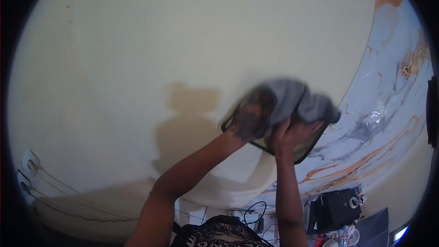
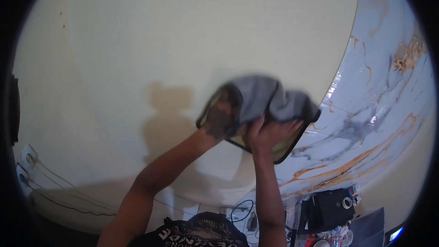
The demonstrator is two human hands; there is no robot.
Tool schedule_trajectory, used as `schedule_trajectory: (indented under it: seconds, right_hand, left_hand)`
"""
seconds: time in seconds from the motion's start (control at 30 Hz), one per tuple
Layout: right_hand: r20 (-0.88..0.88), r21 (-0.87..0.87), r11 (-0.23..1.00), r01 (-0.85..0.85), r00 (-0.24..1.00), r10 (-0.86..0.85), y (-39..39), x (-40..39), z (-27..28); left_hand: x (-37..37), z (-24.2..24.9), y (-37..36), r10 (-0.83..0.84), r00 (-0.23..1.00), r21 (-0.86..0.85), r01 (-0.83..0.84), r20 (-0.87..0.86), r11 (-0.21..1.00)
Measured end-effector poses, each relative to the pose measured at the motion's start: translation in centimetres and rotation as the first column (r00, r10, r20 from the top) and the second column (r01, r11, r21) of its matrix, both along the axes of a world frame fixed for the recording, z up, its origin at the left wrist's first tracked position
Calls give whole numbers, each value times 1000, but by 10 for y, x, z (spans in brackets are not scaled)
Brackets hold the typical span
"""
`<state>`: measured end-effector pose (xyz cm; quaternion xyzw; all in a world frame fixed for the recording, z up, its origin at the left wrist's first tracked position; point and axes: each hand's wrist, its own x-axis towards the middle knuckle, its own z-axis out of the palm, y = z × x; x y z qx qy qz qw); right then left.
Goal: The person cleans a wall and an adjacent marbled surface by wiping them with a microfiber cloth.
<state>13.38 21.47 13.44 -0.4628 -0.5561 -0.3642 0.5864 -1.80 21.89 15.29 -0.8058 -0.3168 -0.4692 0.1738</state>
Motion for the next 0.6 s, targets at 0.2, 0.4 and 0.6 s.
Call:
schedule_trajectory:
  seconds: [0.2, 0.4, 0.6]
  right_hand:
    - [209, -36, 978, -206, 955, 209, -11, -33, 58]
    - [121, -178, 979, -102, 985, 124, 0, -18, -36]
    - [25, 3, 999, -53, 998, 53, -3, -100, 78]
  left_hand:
    - [-7, -15, 18, -43, 962, 156, 0, 269, 988]
    - [-26, -63, 2, -105, 986, 40, 101, 127, 994]
    - [-85, 57, -13, 163, 964, 331, -227, 212, 916]
